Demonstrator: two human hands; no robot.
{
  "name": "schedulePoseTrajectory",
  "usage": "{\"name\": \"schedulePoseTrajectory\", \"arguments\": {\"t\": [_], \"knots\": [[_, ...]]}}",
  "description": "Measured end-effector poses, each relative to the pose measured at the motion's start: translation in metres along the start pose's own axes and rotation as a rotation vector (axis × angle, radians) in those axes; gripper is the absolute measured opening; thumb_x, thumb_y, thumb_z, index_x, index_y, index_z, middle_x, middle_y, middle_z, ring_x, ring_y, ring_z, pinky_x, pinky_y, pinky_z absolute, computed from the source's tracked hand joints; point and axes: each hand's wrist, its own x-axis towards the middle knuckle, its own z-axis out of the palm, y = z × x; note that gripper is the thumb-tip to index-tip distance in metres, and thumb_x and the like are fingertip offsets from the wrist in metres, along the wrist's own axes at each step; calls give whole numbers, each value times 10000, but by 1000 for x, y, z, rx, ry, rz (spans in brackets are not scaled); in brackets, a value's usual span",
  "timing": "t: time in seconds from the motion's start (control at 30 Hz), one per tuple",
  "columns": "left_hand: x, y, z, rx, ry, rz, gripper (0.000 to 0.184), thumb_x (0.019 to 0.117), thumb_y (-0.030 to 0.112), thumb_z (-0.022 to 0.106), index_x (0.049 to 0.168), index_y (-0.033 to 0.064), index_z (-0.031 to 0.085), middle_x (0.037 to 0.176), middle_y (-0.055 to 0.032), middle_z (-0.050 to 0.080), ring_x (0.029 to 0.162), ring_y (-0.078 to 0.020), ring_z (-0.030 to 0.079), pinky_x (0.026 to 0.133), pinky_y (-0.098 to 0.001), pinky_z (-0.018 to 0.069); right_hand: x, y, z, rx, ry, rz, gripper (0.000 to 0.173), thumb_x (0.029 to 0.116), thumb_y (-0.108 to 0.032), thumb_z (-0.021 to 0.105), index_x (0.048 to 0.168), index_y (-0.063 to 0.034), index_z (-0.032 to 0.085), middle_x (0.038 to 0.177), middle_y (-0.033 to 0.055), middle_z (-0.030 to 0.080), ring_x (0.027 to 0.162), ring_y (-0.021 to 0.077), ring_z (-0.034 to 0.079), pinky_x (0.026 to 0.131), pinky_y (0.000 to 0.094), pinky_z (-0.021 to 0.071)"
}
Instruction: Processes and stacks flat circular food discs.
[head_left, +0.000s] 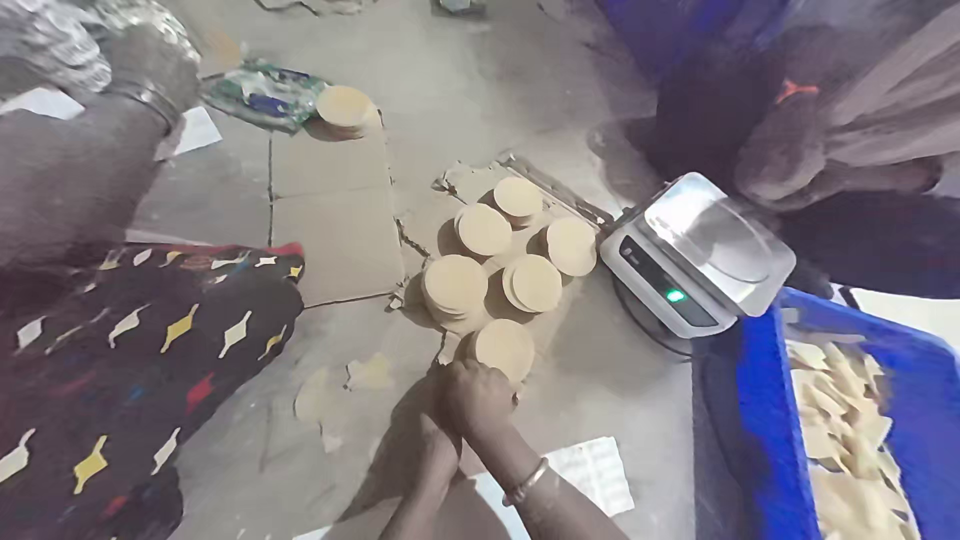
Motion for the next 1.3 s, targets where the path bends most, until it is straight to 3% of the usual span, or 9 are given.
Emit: {"name": "schedulePoseTrajectory", "arguments": {"t": [0.07, 0.13, 0.23, 0.33, 0.43, 0.57, 0.77, 1.1, 1.3], "knots": [[7, -5, 12, -209, 61, 135, 364, 1021, -9, 543, 1361, -128, 489, 1215, -207, 631, 1089, -146, 612, 960, -260, 498, -5, 23, 2, 163, 377, -118, 206, 958, -190, 639, 975, -52, 790, 875, 138, 762, 805, 316, 751, 685, 502, 588], [13, -8, 22, -334, 94, 138, 345, 980, -11, 619, 1303, -106, 542, 1158, -182, 651, 1024, -147, 643, 914, -290, 543, -3, 59, -11, 391, 501, -65, 258, 992, -163, 615, 1112, 21, 751, 960, 175, 751, 860, 295, 739, 783, 457, 598], [12, -5, 39, -446, 150, 97, 318, 971, -4, 634, 1258, -114, 554, 1166, -217, 603, 989, -216, 630, 872, -359, 559, 16, 126, -28, 679, 479, 241, 384, 1058, -146, 532, 1344, 107, 565, 1226, 286, 658, 1079, 340, 670, 958, 448, 519], [15, 1, 57, -595, 179, 37, 396, 1010, -11, 577, 1362, -104, 421, 1231, -258, 530, 1004, -260, 628, 860, -385, 575, 29, 161, -33, 716, 469, 412, 437, 1041, -213, 605, 1383, 55, 558, 1225, 229, 676, 1056, 273, 681, 949, 425, 528], [17, -2, 65, -527, 235, 64, 488, 1017, -12, 566, 1463, -95, 387, 1299, -293, 537, 1010, -257, 623, 844, -376, 555, 35, 165, -29, 727, 426, 442, 449, 999, -205, 672, 1375, 24, 582, 1210, 200, 686, 1064, 258, 674, 959, 427, 524], [14, -1, 56, -525, 262, 116, 448, 1024, -24, 528, 1457, -84, 429, 1133, -182, 610, 826, -102, 628, 725, -254, 551, 35, 155, -35, 631, 326, 470, 511, 967, -218, 716, 1385, 25, 553, 1182, 221, 684, 1049, 312, 672, 951, 475, 509], [11, -2, 31, -482, 297, 115, 421, 1017, -28, 538, 1430, -74, 470, 1075, -131, 624, 769, -71, 619, 675, -228, 544, 14, 162, -24, 691, 346, 466, 427, 996, -205, 661, 1328, 47, 572, 1127, 219, 692, 966, 285, 688, 881, 454, 542], [14, -16, -13, -459, 347, 187, 412, 1016, -44, 498, 1428, -52, 468, 1026, -33, 645, 728, -11, 640, 633, -178, 556, 80, 213, -73, 443, 577, 426, 520, 1055, -293, 562, 1462, 22, 487, 1463, 296, 505, 1349, 454, 501, 1115, 607, 395], [9, -36, -72, -287, 271, 154, 451, 1004, -36, 523, 1451, -19, 470, 1020, -11, 676, 753, -5, 651, 646, -189, 561, 87, 217, -80, 268, 441, 441, 548, 1076, -358, 493, 1515, -32, 462, 1466, 284, 520, 1381, 472, 469, 1137, 648, 345]]}}
